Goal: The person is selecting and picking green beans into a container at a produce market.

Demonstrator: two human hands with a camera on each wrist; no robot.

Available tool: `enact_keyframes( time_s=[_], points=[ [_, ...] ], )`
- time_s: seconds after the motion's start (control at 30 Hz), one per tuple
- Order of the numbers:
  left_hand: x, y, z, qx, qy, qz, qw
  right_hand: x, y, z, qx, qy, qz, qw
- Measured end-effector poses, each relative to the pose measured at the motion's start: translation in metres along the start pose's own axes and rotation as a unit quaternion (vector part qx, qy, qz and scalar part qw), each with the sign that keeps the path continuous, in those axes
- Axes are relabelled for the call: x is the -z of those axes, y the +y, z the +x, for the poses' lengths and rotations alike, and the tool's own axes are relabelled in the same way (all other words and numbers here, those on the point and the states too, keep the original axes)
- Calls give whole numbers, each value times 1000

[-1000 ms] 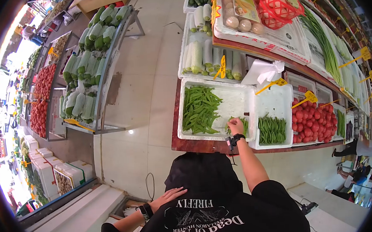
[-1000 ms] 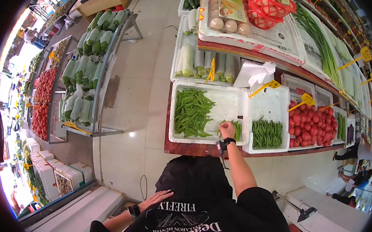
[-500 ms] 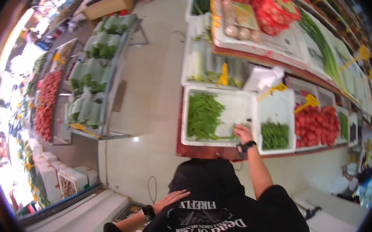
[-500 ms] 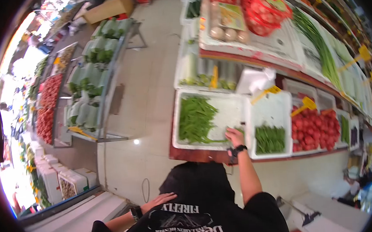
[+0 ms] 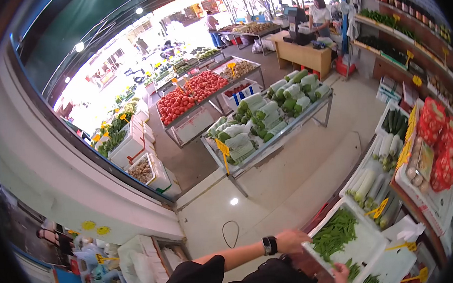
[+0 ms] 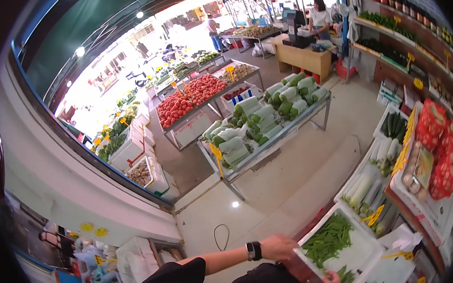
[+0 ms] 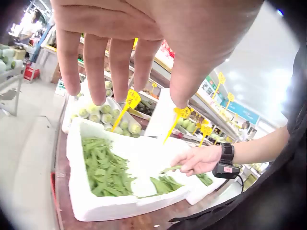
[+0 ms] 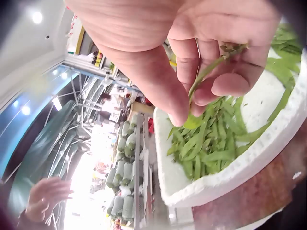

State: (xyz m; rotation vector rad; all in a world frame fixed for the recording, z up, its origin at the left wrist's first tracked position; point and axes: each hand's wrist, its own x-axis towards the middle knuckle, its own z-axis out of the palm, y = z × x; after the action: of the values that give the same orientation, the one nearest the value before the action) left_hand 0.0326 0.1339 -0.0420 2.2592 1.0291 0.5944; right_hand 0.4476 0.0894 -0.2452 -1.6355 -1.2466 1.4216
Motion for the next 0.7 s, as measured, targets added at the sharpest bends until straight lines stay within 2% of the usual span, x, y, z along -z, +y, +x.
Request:
enact_keyframes(
  time_s=[0.07,0.13,0.17,0.2,0.27,0.3,0.4,0.43,0.53,0.57,0.67,0.7],
  points=[
    [-29,21,15,-4,-25,-49,998,-10,30,0,-121,-83,-43,988],
    [-55,40,24,-2,-45,-92,995,-42,-121,-62,41,-110,-147,982],
    [-52,58,30,6,-69,-121,990,-47,-135,-65,-47,-123,-32,991],
    [-53,71,35,15,-94,-149,984,-52,-149,-68,-137,-116,82,980],
    [-118,43,34,-45,-84,-162,982,-53,-141,-71,-55,-109,61,991],
    [-120,46,36,-52,-70,-147,985,-52,-177,-84,-67,-112,-7,991],
    [-98,69,34,15,-113,-187,976,-44,-186,-97,-39,-87,-9,995],
    [-85,86,34,13,-47,-179,983,-42,-206,-108,17,-84,-8,996],
    [-125,63,40,-18,-68,-191,979,-30,-217,-115,-1,-63,23,998],
    [-161,50,42,-8,-42,-170,984,-28,-195,-109,16,-56,92,994],
    [-121,100,48,142,46,-187,971,-15,-172,-100,-13,-55,184,981],
    [-123,101,49,156,46,-224,961,-11,-185,-103,10,-51,148,988]
  ],
)
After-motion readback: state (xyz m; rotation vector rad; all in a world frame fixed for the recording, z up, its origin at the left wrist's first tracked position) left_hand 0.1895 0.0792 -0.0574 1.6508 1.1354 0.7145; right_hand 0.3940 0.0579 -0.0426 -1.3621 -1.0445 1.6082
